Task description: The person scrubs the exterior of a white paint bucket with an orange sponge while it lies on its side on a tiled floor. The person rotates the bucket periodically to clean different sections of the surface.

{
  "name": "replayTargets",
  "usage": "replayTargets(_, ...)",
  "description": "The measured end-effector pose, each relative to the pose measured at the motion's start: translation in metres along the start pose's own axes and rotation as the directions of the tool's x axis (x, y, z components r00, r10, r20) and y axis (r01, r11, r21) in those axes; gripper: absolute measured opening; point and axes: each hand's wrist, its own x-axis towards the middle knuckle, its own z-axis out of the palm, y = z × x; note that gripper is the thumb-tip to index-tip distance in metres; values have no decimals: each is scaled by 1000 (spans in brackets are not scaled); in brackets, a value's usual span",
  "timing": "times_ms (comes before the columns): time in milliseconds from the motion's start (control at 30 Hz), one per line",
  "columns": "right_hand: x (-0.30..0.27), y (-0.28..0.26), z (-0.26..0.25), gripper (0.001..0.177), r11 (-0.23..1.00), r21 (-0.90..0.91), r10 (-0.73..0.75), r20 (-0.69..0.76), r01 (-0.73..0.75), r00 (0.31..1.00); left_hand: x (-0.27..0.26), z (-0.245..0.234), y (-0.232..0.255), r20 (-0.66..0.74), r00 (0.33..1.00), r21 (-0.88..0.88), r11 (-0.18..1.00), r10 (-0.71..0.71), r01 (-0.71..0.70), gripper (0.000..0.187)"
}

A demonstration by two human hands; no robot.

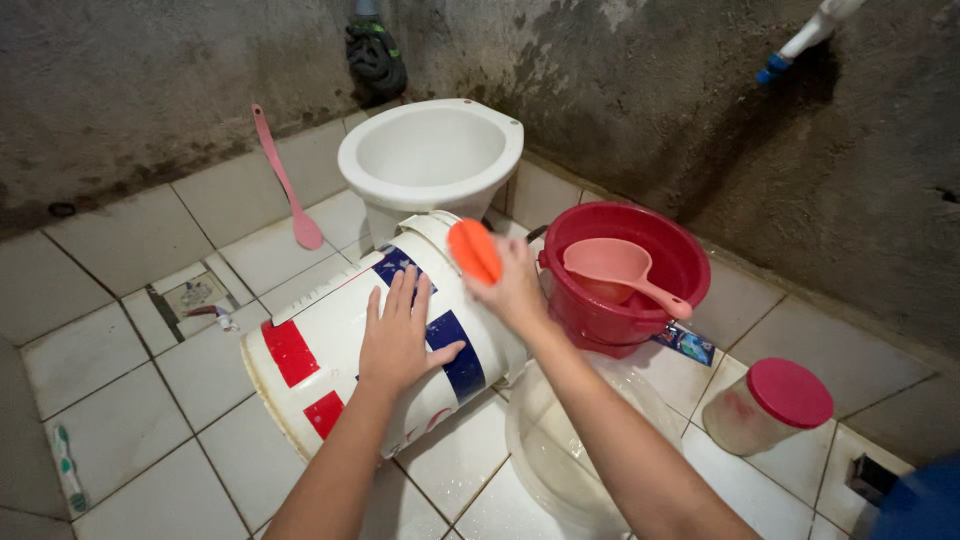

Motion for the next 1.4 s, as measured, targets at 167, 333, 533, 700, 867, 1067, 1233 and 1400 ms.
replayTargets(167,37,15,-3,65,965,-24,261,133,-261,956,-2,0,1,8,1000,-1,1000,8,-8,114)
replayTargets(333,-43,2,-13,71,994,93,52,67,-58,996,0,0,3,-21,999,-21,999,45,-46,114)
replayTargets(533,0,-2,-2,81,959,26,283,20,-283,959,-3,0,-2,-7,997,-24,997,77,-77,112)
replayTargets(700,60,11,-7,67,979,-113,191,248,-167,950,-1,0,-4,-55,995,-36,995,89,-91,109)
replayTargets(867,-31,-11,-17,61,988,88,110,160,-126,981,4,7,-4,-88,994,-36,997,62,-65,109)
replayTargets(1067,-31,-26,0,65,992,3,124,80,-125,989,7,15,-7,-101,994,-28,999,43,-46,111)
replayTargets(1233,54,-18,-3,72,971,-148,222,251,-190,942,11,15,-4,-61,998,-39,999,16,-18,113)
replayTargets(1400,32,2,-15,70,998,-5,62,206,-62,976,14,19,-3,-50,999,-73,997,-10,6,117)
